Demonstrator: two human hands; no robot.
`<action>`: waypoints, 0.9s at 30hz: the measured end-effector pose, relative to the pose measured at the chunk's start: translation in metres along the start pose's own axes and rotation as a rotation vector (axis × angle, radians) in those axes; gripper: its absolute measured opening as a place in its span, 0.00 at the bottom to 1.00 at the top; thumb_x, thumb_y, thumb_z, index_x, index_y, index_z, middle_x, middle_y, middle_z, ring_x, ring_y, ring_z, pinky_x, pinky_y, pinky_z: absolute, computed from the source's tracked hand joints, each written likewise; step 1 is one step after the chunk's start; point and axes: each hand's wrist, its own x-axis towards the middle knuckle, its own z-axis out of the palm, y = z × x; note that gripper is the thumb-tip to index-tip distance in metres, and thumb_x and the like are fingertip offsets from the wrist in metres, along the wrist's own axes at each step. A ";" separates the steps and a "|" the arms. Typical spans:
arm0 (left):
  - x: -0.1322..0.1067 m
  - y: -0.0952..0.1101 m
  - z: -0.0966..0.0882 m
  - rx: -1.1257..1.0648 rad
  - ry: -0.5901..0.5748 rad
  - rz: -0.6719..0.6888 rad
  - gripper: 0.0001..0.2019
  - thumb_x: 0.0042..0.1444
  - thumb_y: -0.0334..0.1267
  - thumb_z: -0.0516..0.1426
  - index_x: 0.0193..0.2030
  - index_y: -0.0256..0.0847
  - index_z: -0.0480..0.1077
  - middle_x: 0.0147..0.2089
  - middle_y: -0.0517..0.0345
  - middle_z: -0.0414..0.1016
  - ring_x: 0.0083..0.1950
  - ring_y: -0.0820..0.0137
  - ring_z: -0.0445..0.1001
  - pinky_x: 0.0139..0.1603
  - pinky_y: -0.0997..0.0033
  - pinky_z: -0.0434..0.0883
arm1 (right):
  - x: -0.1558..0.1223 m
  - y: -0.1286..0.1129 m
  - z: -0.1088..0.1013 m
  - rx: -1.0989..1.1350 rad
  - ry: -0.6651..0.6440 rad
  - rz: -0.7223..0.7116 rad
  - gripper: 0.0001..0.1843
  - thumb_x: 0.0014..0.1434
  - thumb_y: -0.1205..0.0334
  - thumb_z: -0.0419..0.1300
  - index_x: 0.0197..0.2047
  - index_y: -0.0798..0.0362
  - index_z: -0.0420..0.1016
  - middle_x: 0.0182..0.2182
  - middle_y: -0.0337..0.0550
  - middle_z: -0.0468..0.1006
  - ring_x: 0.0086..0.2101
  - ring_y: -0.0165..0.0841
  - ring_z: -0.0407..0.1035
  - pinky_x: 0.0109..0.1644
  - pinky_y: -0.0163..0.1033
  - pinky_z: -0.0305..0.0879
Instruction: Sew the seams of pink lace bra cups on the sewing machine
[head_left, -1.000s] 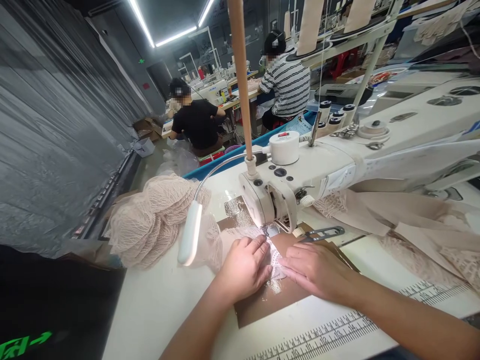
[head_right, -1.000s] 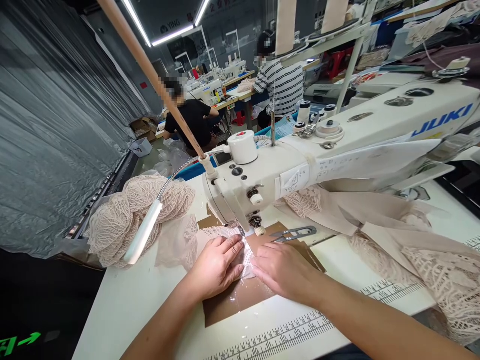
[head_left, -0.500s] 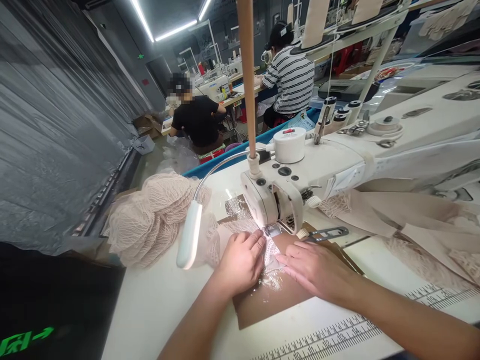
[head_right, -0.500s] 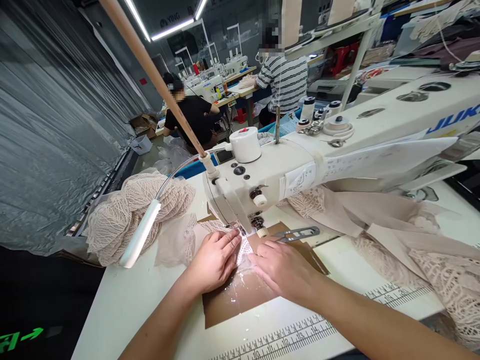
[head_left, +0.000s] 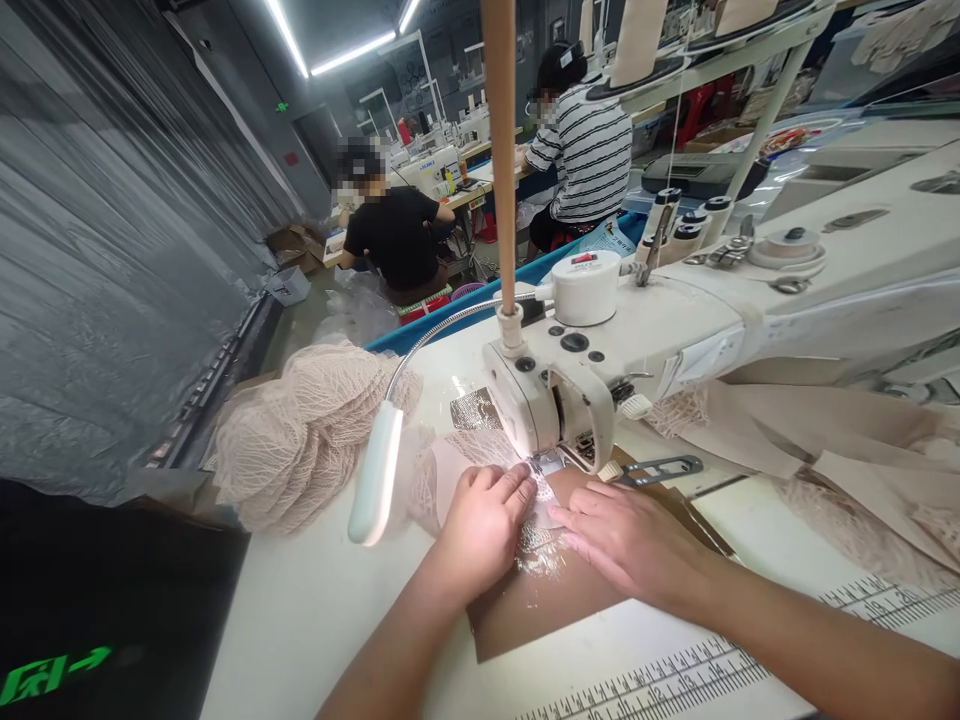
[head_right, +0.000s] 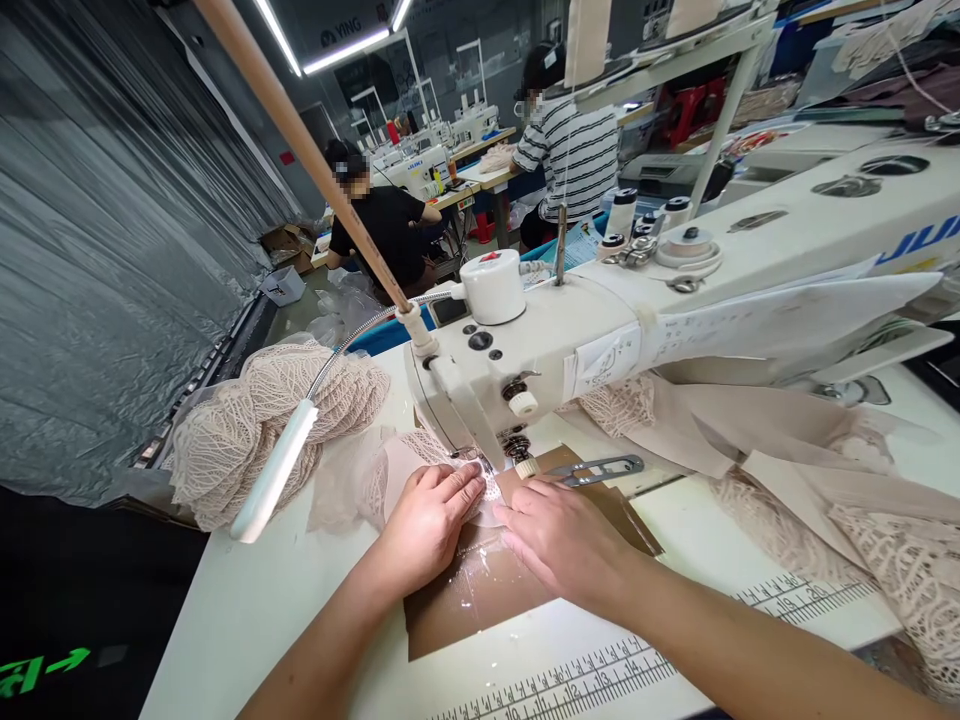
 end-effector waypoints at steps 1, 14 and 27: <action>0.000 -0.002 0.001 -0.001 0.009 -0.007 0.20 0.60 0.28 0.49 0.58 0.42 0.64 0.63 0.52 0.65 0.51 0.59 0.66 0.51 0.54 0.65 | 0.002 0.000 0.000 0.003 -0.009 0.012 0.15 0.65 0.64 0.48 0.44 0.53 0.76 0.28 0.43 0.72 0.30 0.35 0.64 0.36 0.40 0.58; -0.001 -0.017 0.007 -0.013 0.144 -0.110 0.20 0.58 0.28 0.50 0.57 0.38 0.66 0.58 0.47 0.70 0.53 0.57 0.66 0.53 0.52 0.66 | 0.016 0.000 0.000 0.008 -0.010 0.072 0.15 0.63 0.65 0.50 0.48 0.53 0.74 0.32 0.43 0.75 0.29 0.33 0.67 0.31 0.38 0.58; -0.008 -0.021 0.010 -0.216 0.282 -0.220 0.14 0.58 0.36 0.54 0.51 0.39 0.71 0.55 0.48 0.72 0.55 0.57 0.68 0.56 0.51 0.65 | 0.011 -0.001 -0.002 0.074 0.060 0.044 0.17 0.64 0.68 0.48 0.51 0.54 0.73 0.37 0.45 0.78 0.37 0.36 0.70 0.42 0.43 0.65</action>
